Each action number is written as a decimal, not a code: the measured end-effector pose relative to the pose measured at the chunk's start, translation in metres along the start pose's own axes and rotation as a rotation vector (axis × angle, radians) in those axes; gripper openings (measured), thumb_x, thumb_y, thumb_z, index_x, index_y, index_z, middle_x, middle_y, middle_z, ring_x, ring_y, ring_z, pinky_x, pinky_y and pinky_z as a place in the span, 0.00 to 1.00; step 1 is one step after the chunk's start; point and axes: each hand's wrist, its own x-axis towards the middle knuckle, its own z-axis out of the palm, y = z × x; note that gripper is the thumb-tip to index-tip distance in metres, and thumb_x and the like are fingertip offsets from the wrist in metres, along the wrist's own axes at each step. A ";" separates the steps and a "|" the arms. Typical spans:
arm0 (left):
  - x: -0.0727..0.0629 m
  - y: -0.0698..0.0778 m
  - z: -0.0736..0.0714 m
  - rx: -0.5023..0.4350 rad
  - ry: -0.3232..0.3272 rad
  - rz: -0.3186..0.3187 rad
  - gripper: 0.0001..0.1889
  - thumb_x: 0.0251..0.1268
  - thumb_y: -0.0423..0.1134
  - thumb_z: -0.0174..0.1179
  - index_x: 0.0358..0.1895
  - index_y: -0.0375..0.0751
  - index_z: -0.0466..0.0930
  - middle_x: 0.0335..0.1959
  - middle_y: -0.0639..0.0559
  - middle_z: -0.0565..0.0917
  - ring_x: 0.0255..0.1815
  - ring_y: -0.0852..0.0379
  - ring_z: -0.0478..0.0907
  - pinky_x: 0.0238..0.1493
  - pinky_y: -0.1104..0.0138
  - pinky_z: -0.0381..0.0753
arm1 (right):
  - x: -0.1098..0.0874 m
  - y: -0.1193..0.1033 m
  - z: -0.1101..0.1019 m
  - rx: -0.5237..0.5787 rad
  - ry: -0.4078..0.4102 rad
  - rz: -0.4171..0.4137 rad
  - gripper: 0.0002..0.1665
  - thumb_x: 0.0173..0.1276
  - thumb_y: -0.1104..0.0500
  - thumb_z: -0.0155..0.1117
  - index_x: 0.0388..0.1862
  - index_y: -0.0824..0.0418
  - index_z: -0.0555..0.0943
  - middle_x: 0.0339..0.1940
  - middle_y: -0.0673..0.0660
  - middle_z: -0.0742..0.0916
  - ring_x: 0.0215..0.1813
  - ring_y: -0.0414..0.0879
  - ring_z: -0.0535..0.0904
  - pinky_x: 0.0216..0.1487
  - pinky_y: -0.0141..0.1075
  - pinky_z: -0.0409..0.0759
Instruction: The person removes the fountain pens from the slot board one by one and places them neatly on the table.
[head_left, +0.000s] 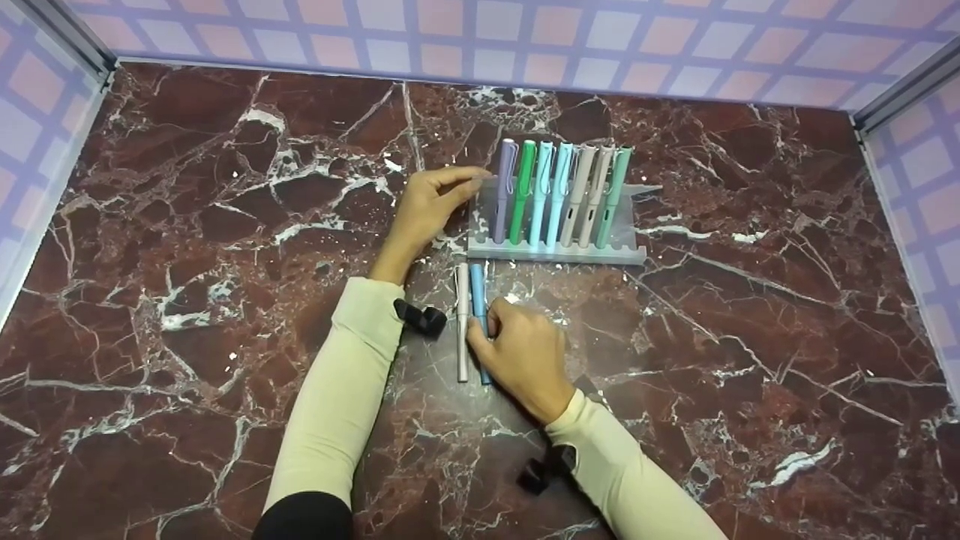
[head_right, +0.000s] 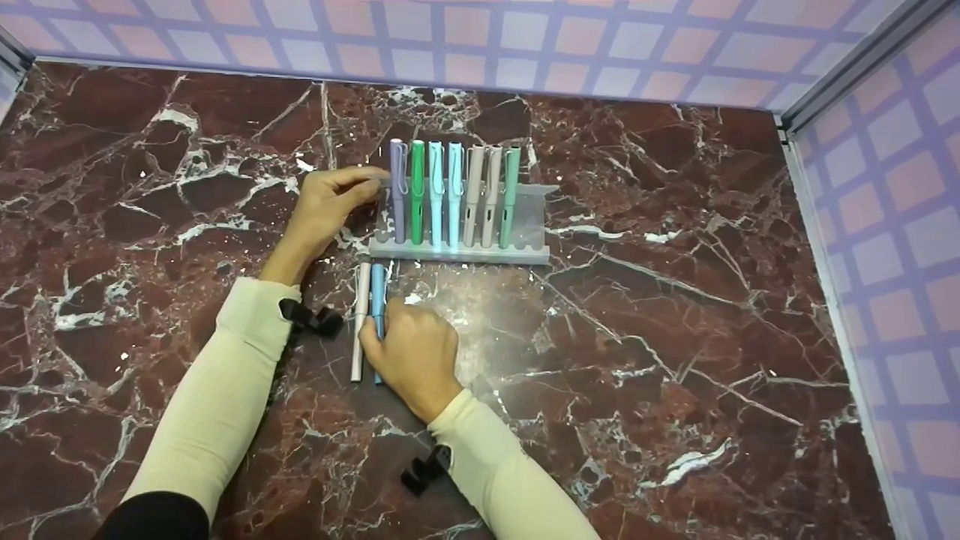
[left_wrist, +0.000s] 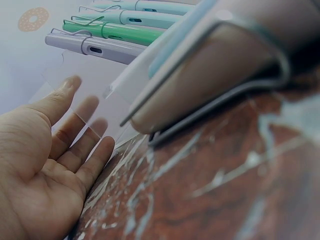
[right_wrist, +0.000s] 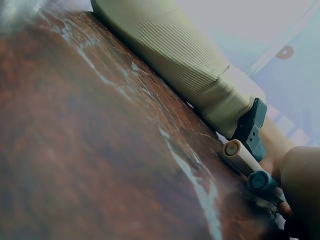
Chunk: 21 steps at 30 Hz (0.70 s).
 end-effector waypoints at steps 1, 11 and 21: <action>0.000 0.000 0.000 -0.001 0.000 0.003 0.11 0.70 0.37 0.63 0.50 0.40 0.87 0.48 0.41 0.88 0.35 0.50 0.81 0.35 0.70 0.78 | 0.000 0.000 0.000 -0.001 -0.002 -0.001 0.21 0.63 0.48 0.65 0.15 0.50 0.69 0.12 0.43 0.70 0.16 0.40 0.65 0.15 0.35 0.65; 0.000 -0.001 -0.001 -0.004 -0.012 0.006 0.10 0.71 0.37 0.62 0.51 0.43 0.88 0.50 0.47 0.88 0.35 0.51 0.82 0.33 0.70 0.79 | 0.000 0.000 0.001 0.015 -0.016 -0.001 0.22 0.64 0.47 0.64 0.14 0.49 0.69 0.12 0.43 0.71 0.16 0.40 0.66 0.16 0.35 0.66; 0.000 0.001 -0.001 -0.016 -0.017 -0.009 0.12 0.70 0.39 0.64 0.51 0.40 0.87 0.53 0.47 0.88 0.47 0.55 0.84 0.51 0.69 0.81 | 0.000 0.002 0.000 0.037 0.032 -0.028 0.23 0.65 0.46 0.65 0.14 0.51 0.70 0.11 0.44 0.72 0.16 0.42 0.67 0.15 0.36 0.65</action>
